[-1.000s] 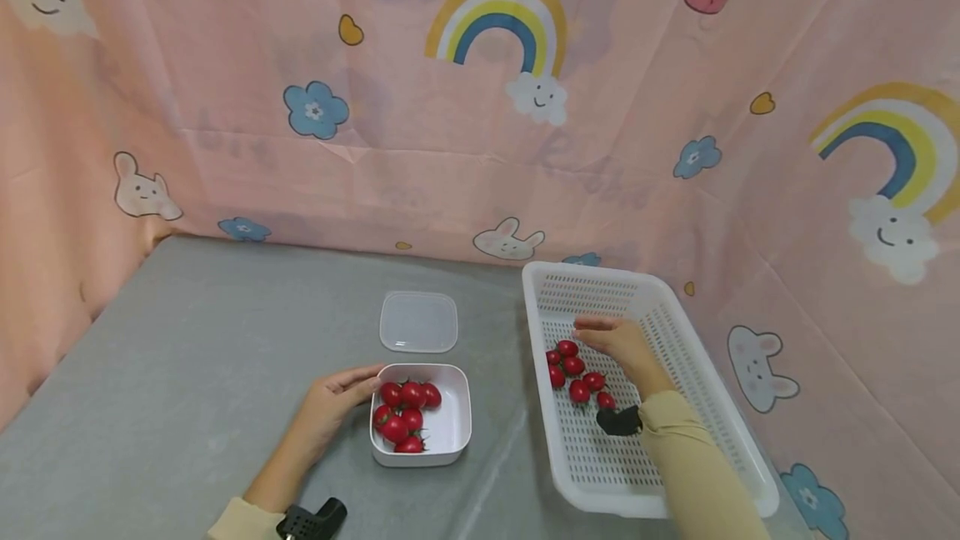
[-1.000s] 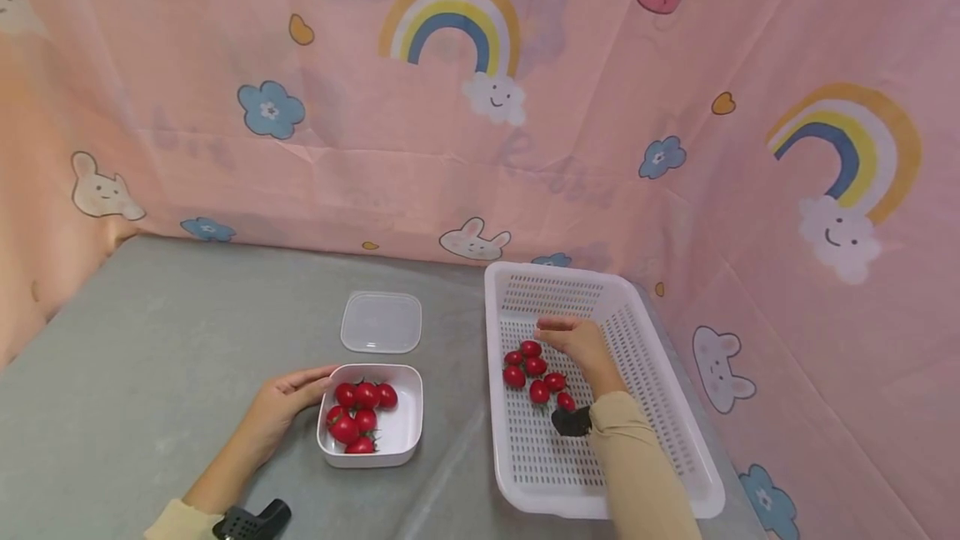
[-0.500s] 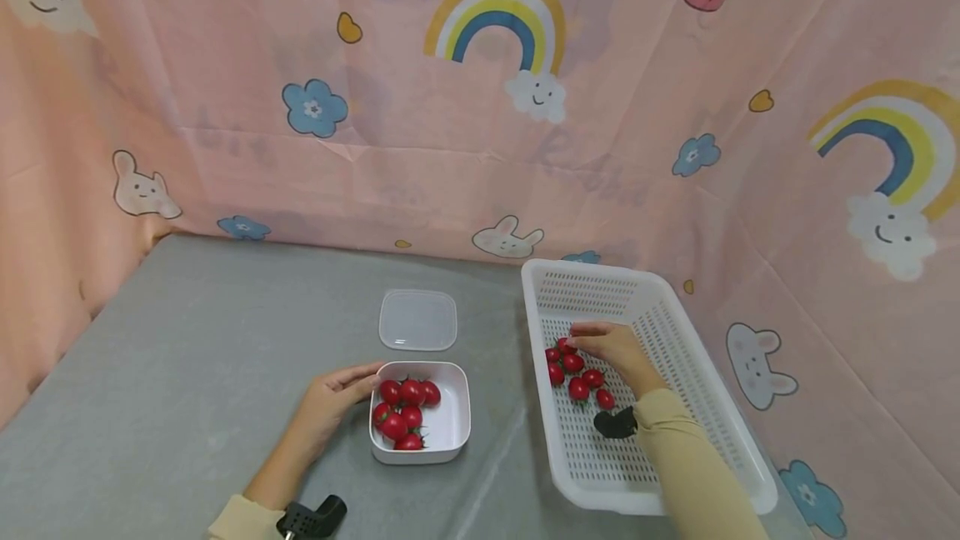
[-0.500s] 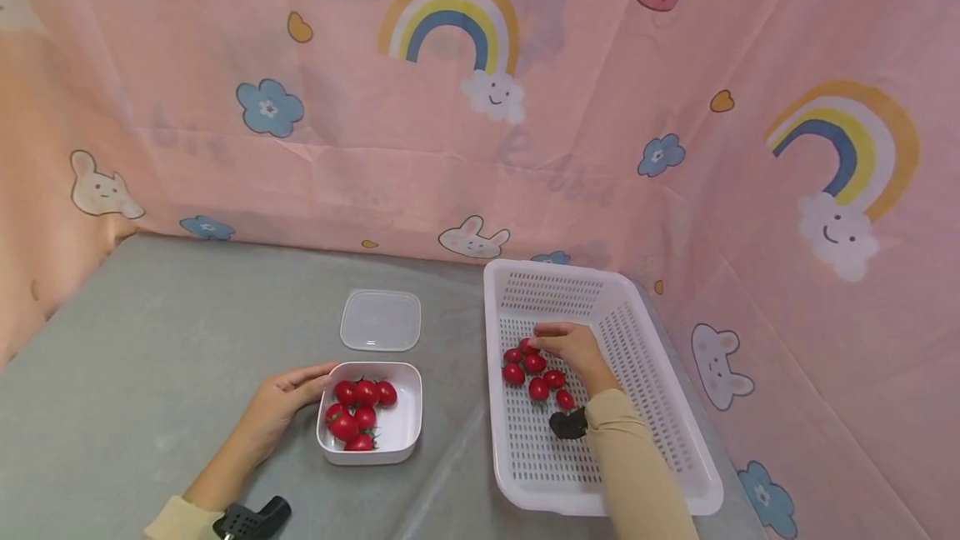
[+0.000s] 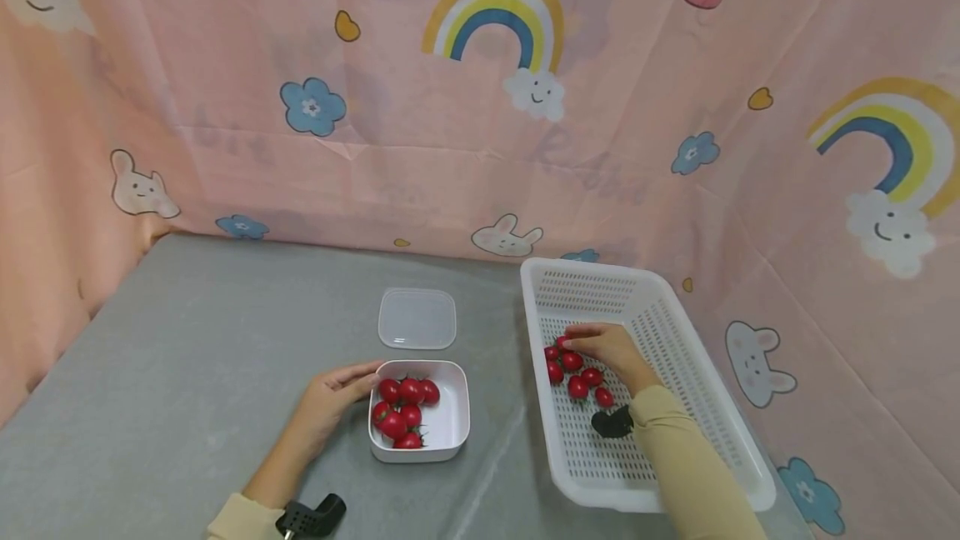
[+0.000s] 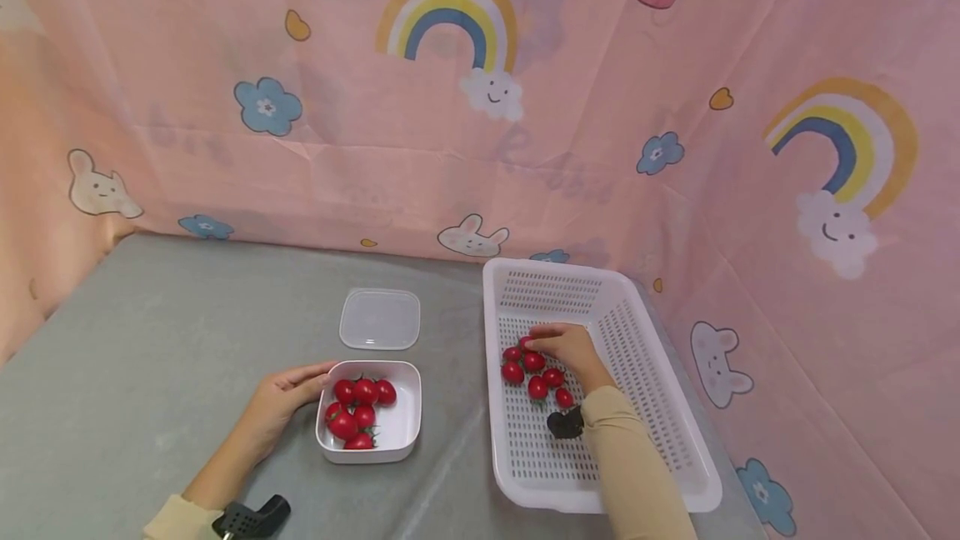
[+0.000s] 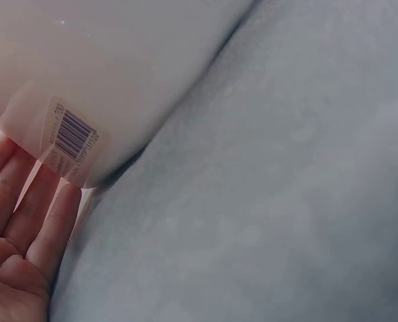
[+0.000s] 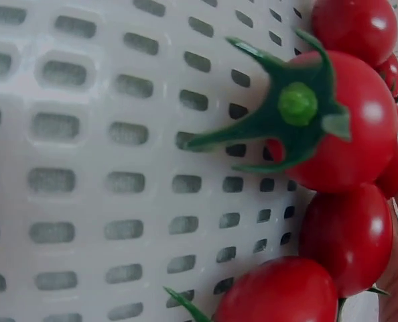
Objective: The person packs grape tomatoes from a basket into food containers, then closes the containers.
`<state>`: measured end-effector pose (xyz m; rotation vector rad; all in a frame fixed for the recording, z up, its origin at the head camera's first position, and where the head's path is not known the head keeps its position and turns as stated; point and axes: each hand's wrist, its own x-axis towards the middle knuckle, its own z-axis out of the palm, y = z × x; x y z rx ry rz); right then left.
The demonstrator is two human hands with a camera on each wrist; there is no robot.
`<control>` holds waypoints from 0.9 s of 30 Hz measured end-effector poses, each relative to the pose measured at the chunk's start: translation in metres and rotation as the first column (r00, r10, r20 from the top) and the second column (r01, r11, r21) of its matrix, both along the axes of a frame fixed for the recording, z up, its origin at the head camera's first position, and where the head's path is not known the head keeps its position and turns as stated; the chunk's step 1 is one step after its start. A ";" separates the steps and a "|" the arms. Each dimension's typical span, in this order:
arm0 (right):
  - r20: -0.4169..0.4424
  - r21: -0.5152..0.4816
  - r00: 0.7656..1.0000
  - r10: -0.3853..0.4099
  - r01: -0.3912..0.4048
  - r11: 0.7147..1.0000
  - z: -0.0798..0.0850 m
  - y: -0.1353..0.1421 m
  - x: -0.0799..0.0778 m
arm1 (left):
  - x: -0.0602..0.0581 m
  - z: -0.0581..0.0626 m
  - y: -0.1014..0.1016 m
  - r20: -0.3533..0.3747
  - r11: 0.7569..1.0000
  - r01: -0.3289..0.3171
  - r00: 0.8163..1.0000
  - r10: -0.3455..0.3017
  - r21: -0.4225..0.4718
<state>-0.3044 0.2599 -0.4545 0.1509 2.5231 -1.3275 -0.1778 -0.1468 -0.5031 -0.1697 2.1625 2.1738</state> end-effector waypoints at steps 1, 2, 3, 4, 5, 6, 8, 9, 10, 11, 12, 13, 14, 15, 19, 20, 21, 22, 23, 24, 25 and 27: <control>0.001 0.002 1.000 -0.001 0.001 1.000 0.000 -0.001 0.000 | 0.000 0.000 0.000 0.002 1.000 -0.001 1.000 0.001 0.001; 0.003 0.007 1.000 -0.002 0.002 1.000 0.000 -0.001 0.000 | 0.000 0.000 0.000 0.004 1.000 -0.003 1.000 0.003 0.000; 0.008 0.012 1.000 -0.003 0.003 1.000 0.001 -0.002 0.000 | 0.000 0.000 0.000 0.007 1.000 -0.007 1.000 0.007 0.000; 0.011 0.020 1.000 0.003 -0.003 1.000 0.001 -0.002 0.000 | 0.000 0.000 0.000 0.010 1.000 -0.009 1.000 0.009 0.000; 0.013 0.029 1.000 -0.001 0.001 1.000 0.001 -0.003 -0.001 | 0.000 0.000 0.000 0.012 1.000 -0.011 1.000 0.011 0.000; 0.015 0.031 1.000 -0.005 0.005 1.000 0.001 -0.003 -0.001 | 0.000 0.000 0.000 0.013 1.000 -0.012 1.000 0.012 -0.002; 0.007 0.046 1.000 -0.015 0.015 0.999 0.002 -0.004 -0.001 | 0.000 0.000 0.000 0.015 1.000 -0.013 1.000 0.013 -0.005; -0.002 0.050 1.000 -0.017 0.017 0.999 0.003 -0.004 0.000 | 0.000 -0.001 0.000 0.014 1.000 -0.012 1.000 0.012 -0.006; -0.015 0.056 1.000 -0.016 0.017 0.998 0.005 -0.003 -0.001 | 0.000 -0.001 0.000 0.013 1.000 -0.011 1.000 0.011 -0.007; -0.027 0.058 0.999 -0.018 0.020 0.998 0.007 -0.003 -0.001 | 0.000 -0.001 0.000 0.013 1.000 -0.012 1.000 0.012 -0.008; -0.038 0.062 0.999 -0.019 0.022 0.998 0.009 -0.003 0.000 | 0.000 -0.002 0.000 0.013 1.000 -0.011 1.000 0.011 -0.007; -0.048 0.061 0.999 -0.022 0.025 0.998 0.012 -0.003 -0.001 | 0.000 -0.002 0.000 0.012 1.000 -0.010 1.000 0.010 -0.006; -0.055 0.057 0.998 -0.026 0.029 0.998 0.015 -0.003 0.000 | 0.000 -0.002 0.000 0.011 1.000 -0.010 1.000 0.010 -0.002; -0.065 0.056 0.998 -0.023 0.027 0.998 0.018 -0.003 0.000 | 0.000 -0.002 0.000 0.011 1.000 -0.010 1.000 0.010 0.001; -0.099 0.021 0.995 -0.031 0.033 0.999 0.033 -0.008 0.002 | 0.000 -0.003 0.000 0.001 1.000 -0.002 1.000 0.002 0.013; -0.112 0.012 0.993 -0.030 0.031 0.999 0.037 -0.010 0.003 | 0.000 -0.003 0.000 -0.001 1.000 -0.001 1.000 0.001 0.015; -0.126 0.004 0.992 -0.024 0.025 1.000 0.040 -0.012 0.004 | 0.000 -0.003 0.000 -0.004 1.000 0.001 1.000 -0.001 0.017; -0.142 -0.009 0.990 -0.021 0.020 1.000 0.044 -0.014 0.005 | 0.000 -0.003 0.000 -0.008 1.000 0.002 1.000 -0.002 0.019; -0.154 -0.026 0.988 -0.023 0.019 0.999 0.048 -0.016 0.007 | 0.000 -0.003 0.000 -0.010 1.000 0.003 1.000 -0.003 0.021; -0.166 -0.034 0.986 -0.025 0.019 0.999 0.052 -0.019 0.009 | -0.001 -0.003 0.000 -0.012 1.000 0.003 1.000 -0.003 0.022; -0.180 -0.044 0.983 -0.025 0.017 0.999 0.056 -0.023 0.012 | -0.001 -0.003 0.000 -0.014 1.000 0.003 1.000 -0.003 0.023; -0.197 -0.068 0.980 -0.027 0.013 0.998 0.065 -0.030 0.017 | -0.001 -0.003 0.000 -0.016 1.000 0.002 1.000 -0.001 0.025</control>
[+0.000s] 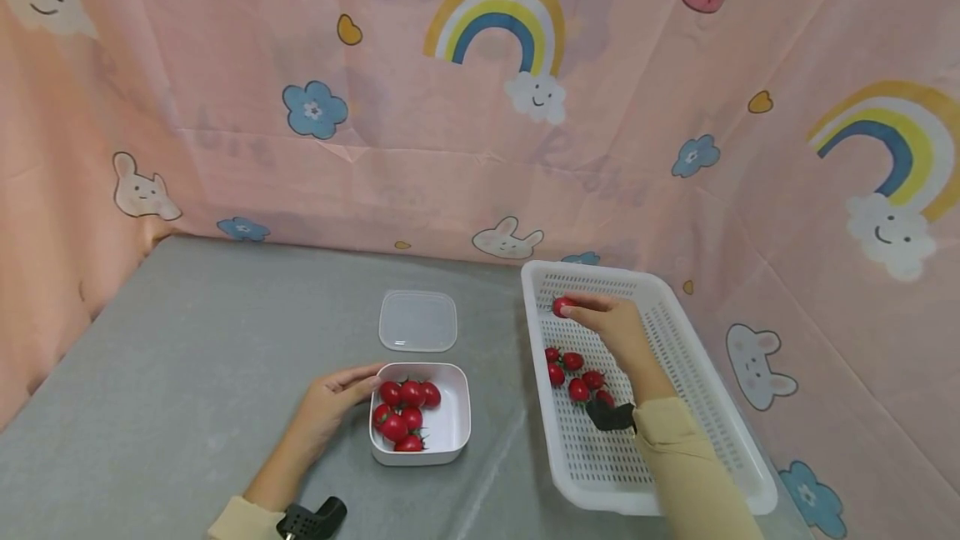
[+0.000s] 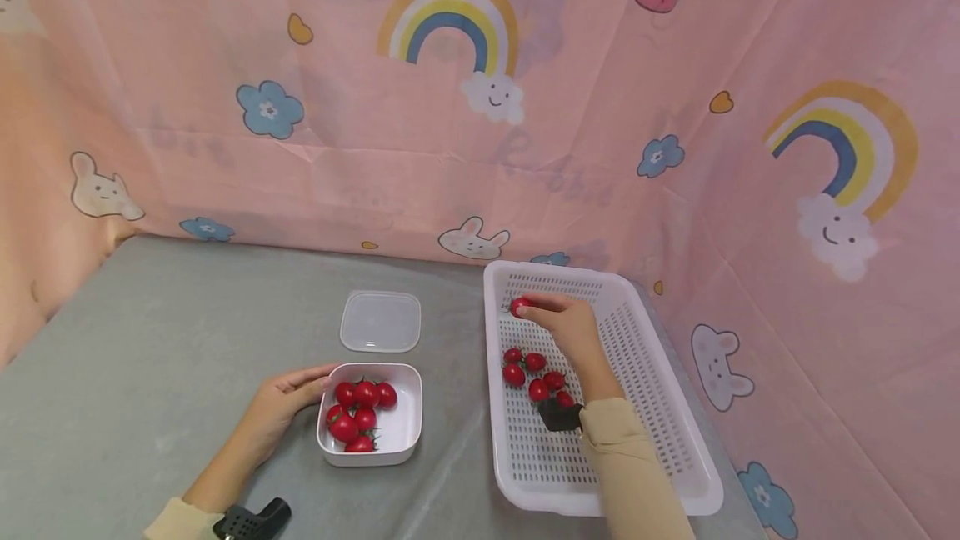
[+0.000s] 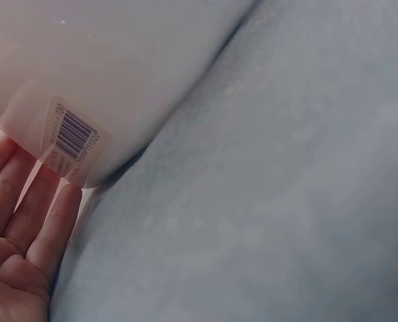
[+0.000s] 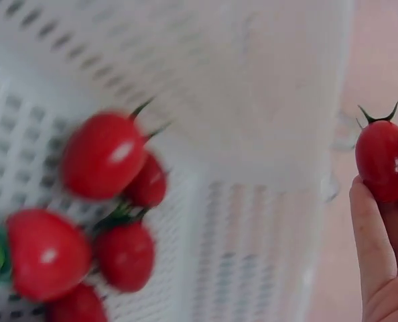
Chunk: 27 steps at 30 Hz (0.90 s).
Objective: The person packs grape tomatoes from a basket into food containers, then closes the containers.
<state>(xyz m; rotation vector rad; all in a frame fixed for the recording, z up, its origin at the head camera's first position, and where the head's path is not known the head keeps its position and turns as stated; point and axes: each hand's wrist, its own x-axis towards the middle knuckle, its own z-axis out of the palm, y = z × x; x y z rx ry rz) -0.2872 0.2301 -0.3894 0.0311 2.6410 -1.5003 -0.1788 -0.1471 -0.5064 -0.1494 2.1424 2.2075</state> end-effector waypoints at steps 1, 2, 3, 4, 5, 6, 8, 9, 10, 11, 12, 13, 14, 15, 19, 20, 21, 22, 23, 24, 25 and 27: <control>-0.009 -0.020 1.000 0.006 -0.006 1.000 0.004 -0.004 0.003 | 0.000 0.000 0.000 0.001 1.000 -0.001 1.000 0.001 -0.001; -0.014 -0.037 1.000 0.012 -0.012 0.999 0.007 -0.008 0.006 | 0.000 0.000 0.000 0.002 1.000 -0.003 1.000 0.003 -0.002; -0.019 -0.050 1.000 0.022 -0.023 0.998 0.011 -0.012 0.009 | 0.000 0.000 0.001 0.002 1.000 -0.005 1.000 0.005 -0.004; -0.026 -0.062 0.999 0.034 -0.036 0.997 0.014 -0.016 0.012 | 0.000 0.001 0.001 0.003 1.000 -0.007 1.000 0.007 -0.006; -0.032 -0.076 0.998 0.047 -0.049 0.996 0.016 -0.019 0.014 | 0.000 0.001 0.001 0.004 1.000 -0.009 1.000 0.009 -0.008; -0.040 -0.086 0.997 0.058 -0.062 0.994 0.019 -0.022 0.016 | 0.000 0.001 0.001 0.007 1.000 -0.010 1.000 0.010 -0.010; -0.050 -0.095 0.997 0.065 -0.070 0.993 0.022 -0.028 0.020 | 0.000 0.002 0.001 0.010 1.000 -0.012 1.000 0.012 -0.015; -0.055 -0.102 0.996 0.066 -0.071 0.992 0.024 -0.030 0.021 | 0.000 0.002 0.002 0.011 1.000 -0.011 1.000 0.011 -0.017; -0.059 -0.106 0.996 0.066 -0.072 0.992 0.025 -0.032 0.023 | 0.000 0.002 0.002 0.013 1.000 -0.009 1.000 0.009 -0.017; -0.058 -0.112 0.996 0.064 -0.070 0.991 0.027 -0.035 0.025 | 0.000 0.002 0.002 0.014 1.000 -0.008 1.000 0.008 -0.017; -0.057 -0.115 0.996 0.064 -0.070 0.991 0.029 -0.037 0.027 | 0.000 0.002 0.002 0.014 1.000 -0.008 1.000 0.008 -0.017; -0.061 -0.127 0.996 0.066 -0.073 0.989 0.031 -0.040 0.030 | 0.000 0.002 0.002 0.013 1.000 -0.008 1.000 0.008 -0.017; -0.066 -0.134 0.995 0.072 -0.080 0.988 0.033 -0.043 0.033 | 0.000 0.002 0.002 0.012 1.000 -0.008 1.000 0.008 -0.018; -0.069 -0.146 0.995 0.077 -0.086 0.986 0.034 -0.046 0.036 | 0.000 0.002 0.002 0.012 1.000 -0.008 1.000 0.009 -0.017; -0.089 -0.185 0.991 0.103 -0.118 0.976 0.040 -0.058 0.049 | 0.001 0.002 0.002 0.010 1.000 -0.011 1.000 0.011 -0.019; -0.094 -0.193 0.990 0.109 -0.126 0.973 0.040 -0.061 0.052 | 0.001 0.002 0.002 0.011 1.000 -0.011 1.000 0.012 -0.019; -0.098 -0.205 0.989 0.113 -0.131 0.970 0.041 -0.064 0.054 | 0.001 0.002 0.002 0.012 1.000 -0.012 1.000 0.012 -0.019; -0.103 -0.212 0.987 0.121 -0.140 0.967 0.041 -0.068 0.056 | 0.001 0.002 0.002 0.013 1.000 -0.011 1.000 0.011 -0.018; -0.106 -0.217 0.986 0.128 -0.148 0.965 0.041 -0.071 0.058 | 0.001 0.002 0.002 0.013 1.000 -0.011 1.000 0.011 -0.019; -0.108 -0.222 0.985 0.134 -0.155 0.963 0.041 -0.074 0.060 | 0.001 0.002 0.002 0.014 1.000 -0.011 1.000 0.011 -0.018; -0.105 -0.226 0.985 0.140 -0.161 0.961 0.041 -0.077 0.061 | 0.001 0.002 0.002 0.014 1.000 -0.012 1.000 0.012 -0.019; -0.091 -0.230 0.985 0.144 -0.162 0.960 0.041 -0.083 0.066 | 0.001 0.001 0.001 0.014 1.000 -0.012 1.000 0.012 -0.018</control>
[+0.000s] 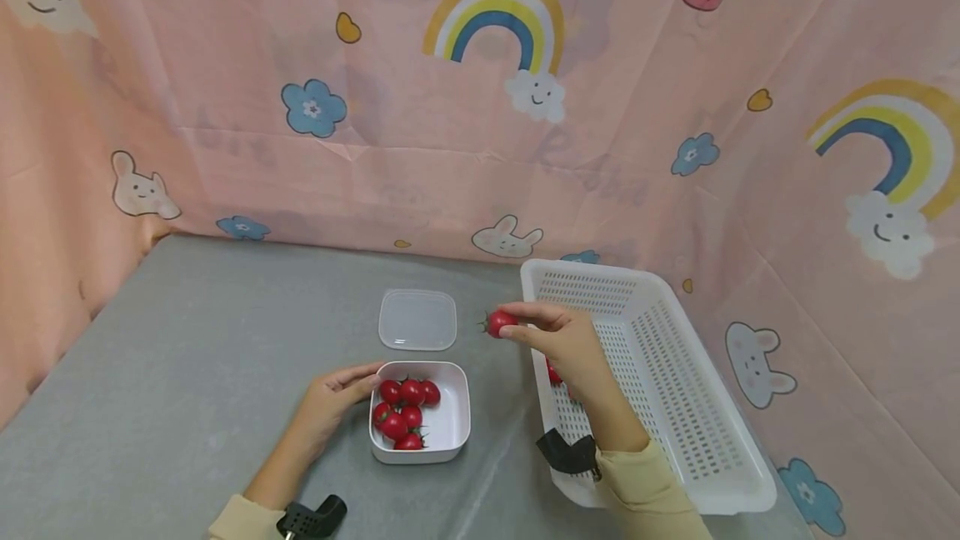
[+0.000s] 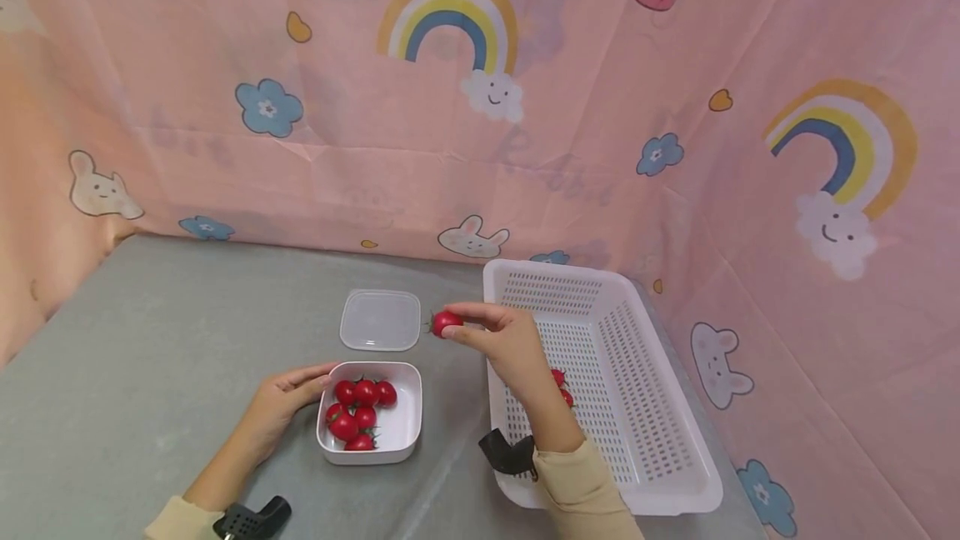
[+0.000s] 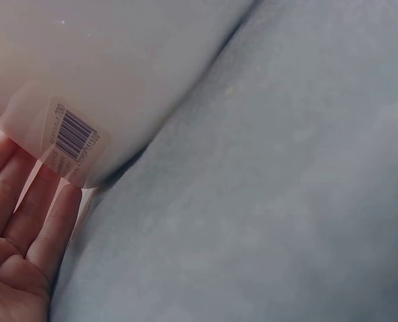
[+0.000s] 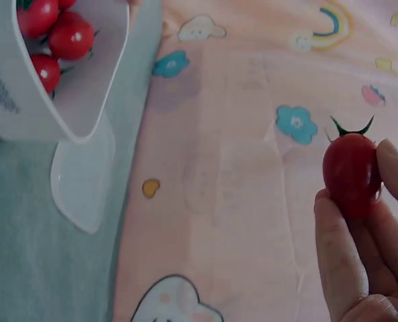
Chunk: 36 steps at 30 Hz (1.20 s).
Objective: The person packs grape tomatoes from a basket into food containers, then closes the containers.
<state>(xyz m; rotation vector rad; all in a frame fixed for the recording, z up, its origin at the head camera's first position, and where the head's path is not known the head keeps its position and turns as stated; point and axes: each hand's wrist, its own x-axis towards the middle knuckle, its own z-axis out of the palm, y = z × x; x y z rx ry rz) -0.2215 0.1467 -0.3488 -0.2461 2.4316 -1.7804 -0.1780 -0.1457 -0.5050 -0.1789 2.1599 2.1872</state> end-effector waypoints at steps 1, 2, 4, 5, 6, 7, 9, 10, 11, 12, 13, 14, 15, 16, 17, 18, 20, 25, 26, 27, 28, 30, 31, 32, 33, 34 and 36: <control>0.008 -0.003 1.000 0.005 -0.005 1.000 -0.001 -0.003 0.002 | 0.000 0.000 0.000 0.000 1.000 0.000 1.000 0.000 -0.001; 0.016 -0.010 1.000 0.008 -0.008 1.000 -0.001 -0.006 0.004 | 0.000 0.000 0.000 0.000 1.000 -0.001 1.000 0.001 -0.002; 0.031 -0.025 0.999 0.017 -0.016 1.000 -0.002 -0.012 0.007 | 0.000 0.000 0.000 -0.001 1.000 -0.001 1.000 0.001 -0.005; 0.031 -0.022 0.999 0.020 -0.019 1.000 -0.003 -0.015 0.009 | 0.000 0.000 -0.001 -0.001 1.000 -0.001 1.000 0.001 -0.007; 0.029 -0.023 0.999 0.026 -0.025 0.999 -0.004 -0.017 0.011 | 0.000 0.000 -0.001 0.001 1.000 -0.002 1.000 0.002 -0.009; 0.031 -0.016 0.999 0.027 -0.026 1.000 -0.004 -0.020 0.013 | 0.000 0.000 -0.001 0.002 1.000 -0.002 1.000 0.002 -0.011; 0.030 -0.006 0.999 0.024 -0.024 1.000 -0.006 -0.025 0.016 | 0.000 0.001 -0.001 0.003 1.000 -0.002 1.000 0.002 -0.012; 0.028 0.001 0.999 0.020 -0.020 1.000 -0.006 -0.027 0.017 | 0.000 0.001 -0.001 0.005 1.000 -0.001 1.000 0.002 -0.013; 0.023 0.007 1.000 0.017 -0.017 1.000 -0.007 -0.029 0.018 | 0.000 0.001 -0.001 0.008 1.000 -0.001 1.000 0.001 -0.013; 0.022 0.010 1.000 0.012 -0.012 1.000 -0.008 -0.031 0.019 | 0.000 0.001 -0.001 0.008 1.000 0.000 1.000 0.000 -0.012; 0.020 0.013 1.000 0.005 -0.005 1.000 -0.008 -0.033 0.020 | 0.000 0.001 -0.001 0.007 1.000 0.001 1.000 0.000 -0.011; 0.015 0.016 1.000 0.002 -0.002 1.000 -0.009 -0.036 0.021 | 0.000 0.000 -0.001 0.008 1.000 0.001 1.000 -0.001 -0.011; 0.013 0.015 1.000 0.003 -0.003 1.000 -0.010 -0.038 0.023 | 0.000 0.000 -0.001 0.008 1.000 0.001 1.000 -0.001 -0.011; 0.015 0.011 1.000 0.005 -0.005 1.000 -0.010 -0.040 0.025 | -0.001 0.000 -0.001 0.008 1.000 0.000 1.000 0.000 -0.011; 0.014 0.009 1.000 0.013 -0.013 1.000 -0.011 -0.042 0.028 | -0.001 0.000 -0.001 0.008 1.000 -0.001 1.000 0.001 -0.012; 0.014 0.005 1.000 0.023 -0.023 1.000 -0.011 -0.045 0.030 | -0.001 0.000 -0.001 0.008 1.000 -0.002 1.000 0.002 -0.011; 0.015 -0.005 0.999 0.051 -0.051 0.999 -0.012 -0.050 0.036 | -0.001 0.000 -0.001 0.010 1.000 -0.004 1.000 0.004 -0.011; -0.008 0.001 0.996 0.094 -0.094 0.996 -0.016 -0.060 0.046 | -0.001 -0.001 0.000 0.009 1.000 -0.010 1.000 0.010 -0.012; -0.012 -0.002 0.995 0.095 -0.095 0.995 -0.017 -0.061 0.048 | -0.001 0.000 0.000 0.007 1.000 -0.009 1.000 0.009 -0.013; -0.019 -0.002 0.995 0.094 -0.094 0.996 -0.019 -0.063 0.049 | -0.001 0.000 -0.001 0.004 1.000 -0.008 1.000 0.008 -0.014; -0.024 -0.008 0.996 0.090 -0.091 0.996 -0.021 -0.065 0.050 | -0.001 0.000 -0.001 0.004 1.000 -0.007 1.000 0.007 -0.015; -0.031 -0.026 0.996 0.080 -0.081 0.996 -0.028 -0.069 0.051 | 0.000 0.000 -0.001 0.005 1.000 -0.005 1.000 0.005 -0.013; -0.033 -0.039 0.997 0.076 -0.077 0.996 -0.032 -0.071 0.051 | 0.000 0.000 -0.001 0.003 1.000 -0.004 1.000 0.004 -0.009; -0.029 -0.053 0.997 0.071 -0.073 0.996 -0.037 -0.073 0.051 | 0.000 0.000 -0.001 0.002 1.000 -0.002 1.000 0.002 -0.007; -0.028 -0.065 0.997 0.069 -0.070 0.995 -0.042 -0.075 0.052 | 0.000 0.000 -0.002 0.000 1.000 0.000 1.000 0.000 -0.006; -0.022 -0.075 0.998 0.066 -0.068 0.995 -0.048 -0.078 0.052 | 0.000 0.000 -0.002 -0.001 1.000 0.003 1.000 -0.003 -0.005; -0.008 -0.092 0.998 0.069 -0.069 0.993 -0.060 -0.083 0.050 | 0.000 0.001 -0.002 -0.010 1.000 0.007 1.000 -0.007 -0.004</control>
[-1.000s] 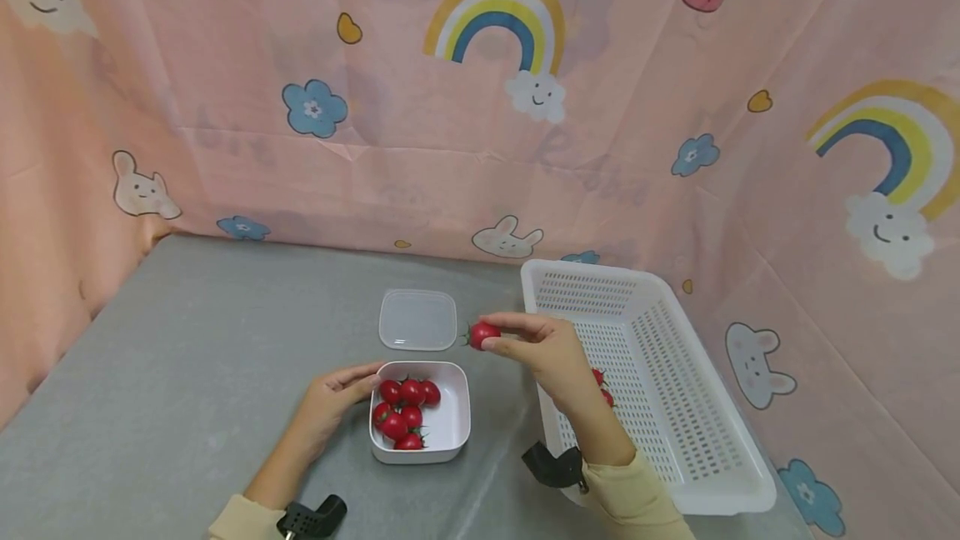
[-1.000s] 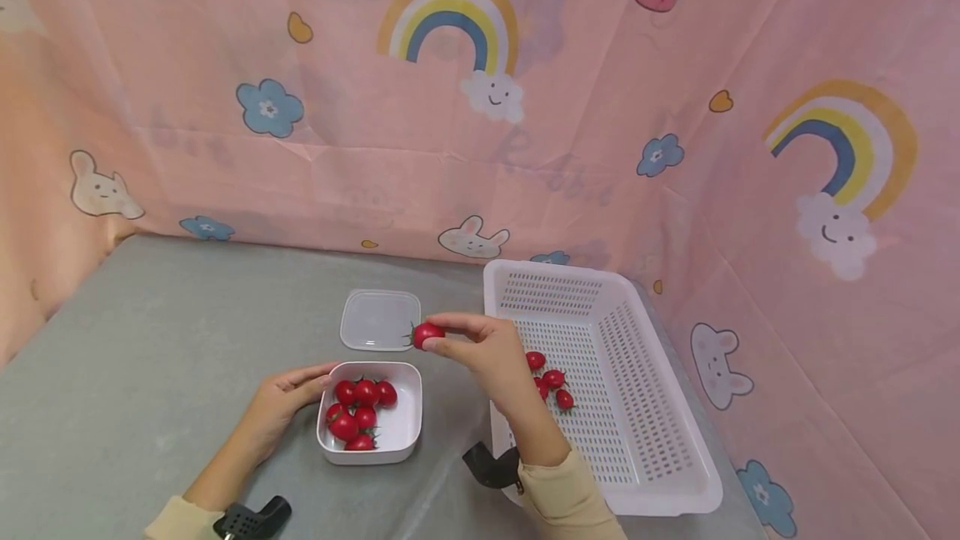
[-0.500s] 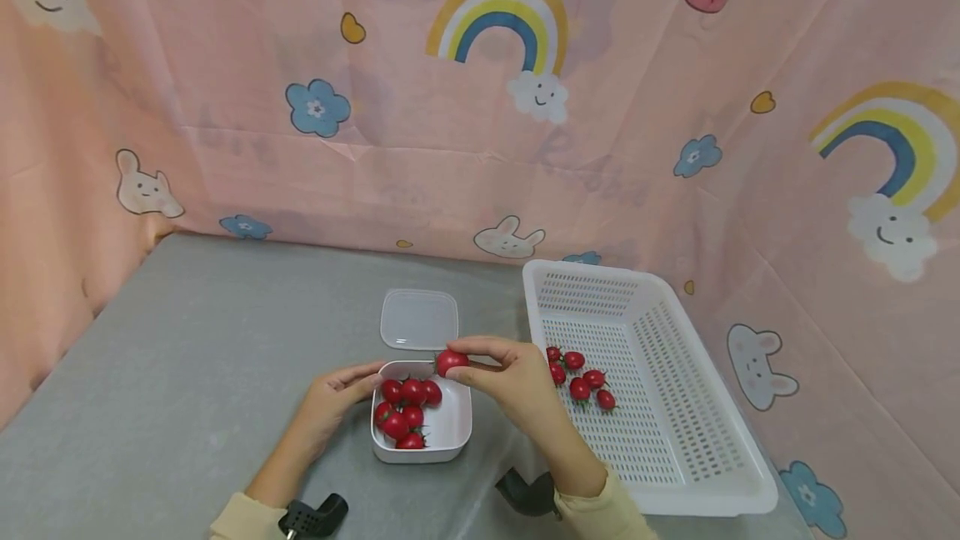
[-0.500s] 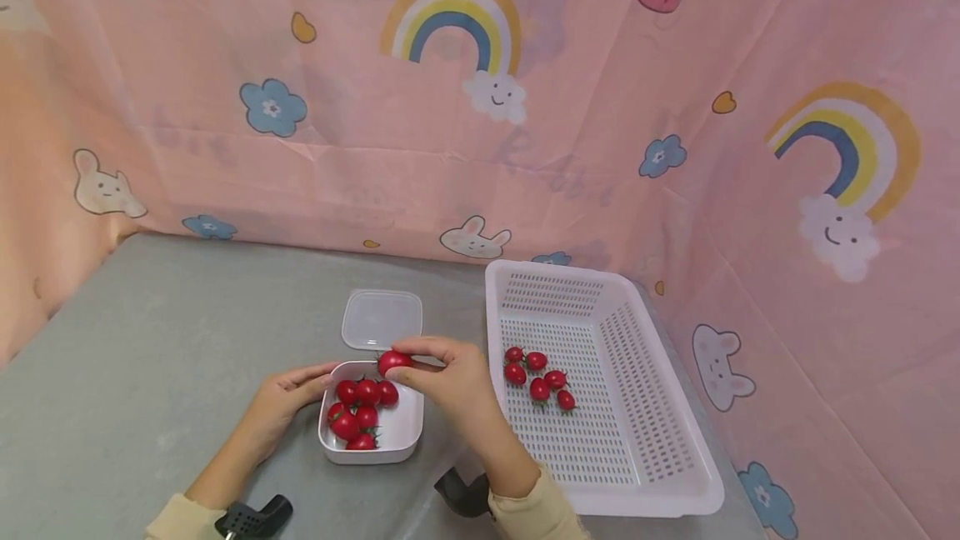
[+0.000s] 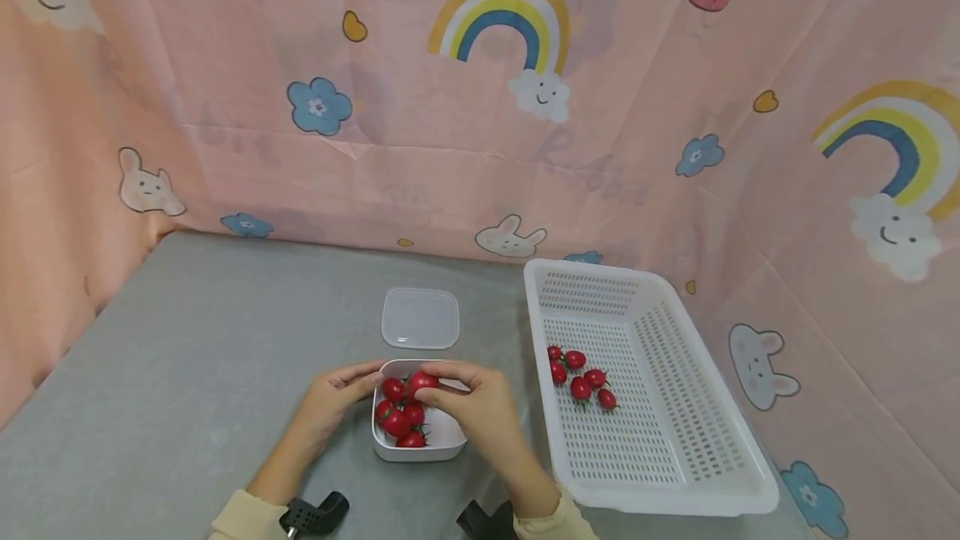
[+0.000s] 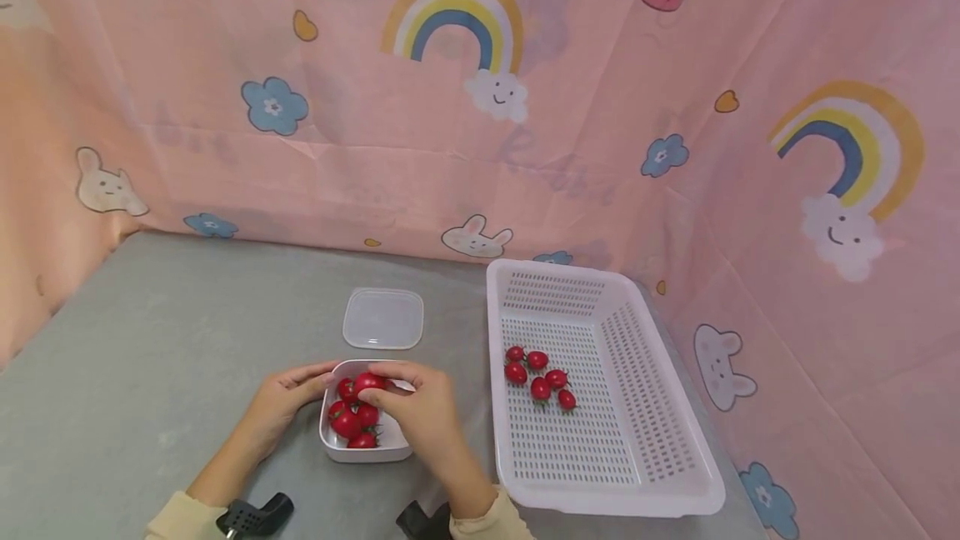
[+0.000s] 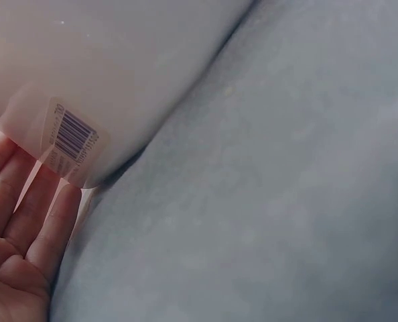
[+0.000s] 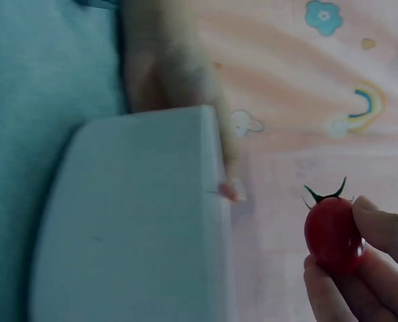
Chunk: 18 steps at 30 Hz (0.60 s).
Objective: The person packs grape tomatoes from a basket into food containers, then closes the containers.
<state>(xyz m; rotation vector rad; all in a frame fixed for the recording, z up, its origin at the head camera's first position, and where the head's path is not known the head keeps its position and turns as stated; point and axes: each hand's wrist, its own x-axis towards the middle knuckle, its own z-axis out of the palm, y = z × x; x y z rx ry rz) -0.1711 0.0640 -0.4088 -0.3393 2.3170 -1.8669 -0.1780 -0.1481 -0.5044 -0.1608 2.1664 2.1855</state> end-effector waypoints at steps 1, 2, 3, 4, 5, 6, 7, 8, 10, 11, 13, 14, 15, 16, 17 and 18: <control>-0.001 0.005 1.000 -0.003 0.003 1.000 -0.007 -0.002 -0.001 | 0.000 0.000 0.000 -0.005 1.000 0.003 1.000 -0.003 0.000; -0.007 0.012 1.000 -0.009 0.009 1.000 -0.013 -0.004 -0.002 | 0.000 0.000 0.001 -0.004 1.000 0.005 1.000 -0.005 0.002; -0.017 0.023 1.000 -0.015 0.016 1.000 -0.019 -0.006 -0.002 | 0.000 -0.001 0.001 -0.002 1.000 0.008 1.000 -0.008 0.004; -0.028 0.034 0.999 -0.022 0.023 0.999 -0.024 -0.008 -0.004 | 0.000 -0.001 0.001 0.000 1.000 0.008 1.000 -0.008 0.008; -0.043 0.042 0.999 -0.029 0.030 0.999 -0.028 -0.010 -0.005 | 0.000 -0.001 0.001 0.001 1.000 0.007 1.000 -0.007 0.011; -0.054 0.052 0.998 -0.037 0.040 0.998 -0.032 -0.012 -0.006 | 0.000 -0.001 0.001 0.002 1.000 0.005 1.000 -0.005 0.014; -0.062 0.060 0.997 -0.045 0.049 0.997 -0.035 -0.013 -0.006 | 0.000 -0.001 0.001 -0.001 1.000 0.008 1.000 -0.008 0.015; -0.064 0.060 0.997 -0.051 0.055 0.997 -0.037 -0.014 -0.006 | 0.000 -0.001 0.001 -0.002 1.000 0.010 1.000 -0.010 0.016; -0.060 0.053 0.996 -0.058 0.062 0.997 -0.040 -0.016 -0.007 | 0.000 -0.001 0.001 -0.008 1.000 0.009 1.000 -0.009 0.013; -0.055 0.047 0.997 -0.059 0.062 0.997 -0.040 -0.017 -0.006 | 0.000 -0.001 0.001 -0.012 1.000 0.009 1.000 -0.009 0.011; -0.048 0.042 0.997 -0.063 0.065 0.997 -0.041 -0.018 -0.006 | 0.000 -0.002 0.001 -0.016 1.000 0.011 1.000 -0.011 0.006; -0.046 0.042 0.997 -0.064 0.066 0.997 -0.041 -0.019 -0.006 | 0.000 -0.001 0.001 -0.018 1.000 0.012 1.000 -0.012 0.005; -0.048 0.046 0.997 -0.066 0.069 0.997 -0.041 -0.020 -0.006 | 0.000 -0.001 0.001 -0.019 1.000 0.014 1.000 -0.014 0.004; -0.052 0.046 0.996 -0.066 0.069 0.997 -0.041 -0.020 -0.006 | 0.000 -0.001 0.001 -0.020 1.000 0.016 1.000 -0.016 0.004; -0.051 0.046 0.996 -0.068 0.071 0.996 -0.042 -0.021 -0.006 | 0.000 -0.001 0.001 -0.020 1.000 0.017 1.000 -0.017 0.003; -0.051 0.051 0.996 -0.071 0.073 0.996 -0.042 -0.021 -0.006 | 0.000 0.000 0.001 -0.019 1.000 0.017 1.000 -0.017 0.003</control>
